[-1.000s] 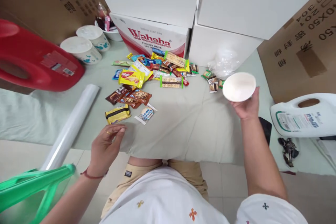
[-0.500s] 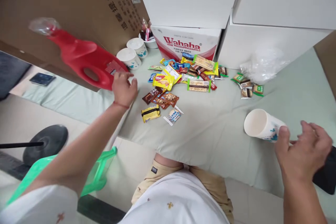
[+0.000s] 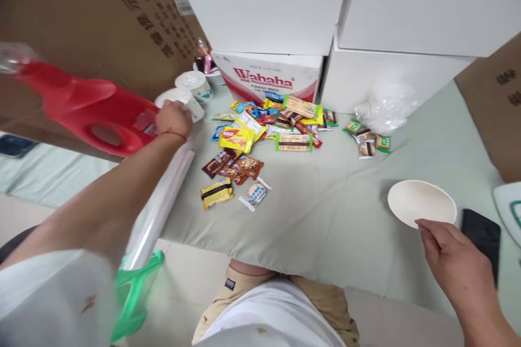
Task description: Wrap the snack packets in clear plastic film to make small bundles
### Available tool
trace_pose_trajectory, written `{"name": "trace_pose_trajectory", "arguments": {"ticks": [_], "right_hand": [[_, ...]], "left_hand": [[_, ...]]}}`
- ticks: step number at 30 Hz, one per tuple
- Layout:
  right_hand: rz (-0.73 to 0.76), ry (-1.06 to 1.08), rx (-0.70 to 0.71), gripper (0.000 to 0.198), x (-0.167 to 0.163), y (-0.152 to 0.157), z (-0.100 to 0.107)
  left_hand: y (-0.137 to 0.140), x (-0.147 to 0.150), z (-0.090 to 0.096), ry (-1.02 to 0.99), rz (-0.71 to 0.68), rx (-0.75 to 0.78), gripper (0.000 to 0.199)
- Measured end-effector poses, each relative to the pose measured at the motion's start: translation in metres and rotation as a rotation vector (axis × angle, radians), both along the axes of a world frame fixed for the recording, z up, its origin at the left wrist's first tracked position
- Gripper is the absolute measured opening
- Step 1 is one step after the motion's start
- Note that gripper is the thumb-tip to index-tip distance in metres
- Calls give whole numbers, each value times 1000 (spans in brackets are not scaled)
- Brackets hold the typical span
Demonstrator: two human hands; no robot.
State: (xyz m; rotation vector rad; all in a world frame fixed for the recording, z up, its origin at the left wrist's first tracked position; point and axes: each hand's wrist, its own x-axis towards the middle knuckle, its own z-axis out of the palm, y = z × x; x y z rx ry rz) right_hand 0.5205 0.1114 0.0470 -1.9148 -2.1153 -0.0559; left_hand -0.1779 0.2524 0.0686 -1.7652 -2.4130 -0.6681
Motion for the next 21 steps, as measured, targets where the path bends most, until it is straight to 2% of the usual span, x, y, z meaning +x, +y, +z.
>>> {"name": "trace_pose_trajectory", "arguments": {"ticks": [2,3,4,6,7,10,13,16,18,20,21], "right_hand": [[-140,49,6,31,-5,-1,9],[-156,73,-35,37,-6,0,11],[-146,86,-84,47,-6,2,11],[-101,27,-197,64,-1,7,7],[-93,-42,-247,64,3,8,4],[-184,-248,-345,37,12,19,2],[-303,-259,-311,23,16,59,22],[-393,-154,-193,14,18,131,60],[-415,-120,-111,26,17,171,85],[-301,99,-82,38,10,185,100],[-223,253,-103,43,4,180,101]], "left_hand": [[-18,24,14,1,111,8,61],[-30,38,21,9,124,9,62],[-46,54,27,59,129,40,62],[-86,84,39,67,32,87,59],[-110,98,42,58,-18,90,57],[-179,136,42,-26,-107,29,39],[-228,169,29,-212,-405,-26,20],[-253,201,17,-336,-612,-57,11],[-259,220,14,-372,-668,-73,11],[-261,237,15,-384,-715,-89,13],[-261,244,17,-387,-736,-89,15]]}}
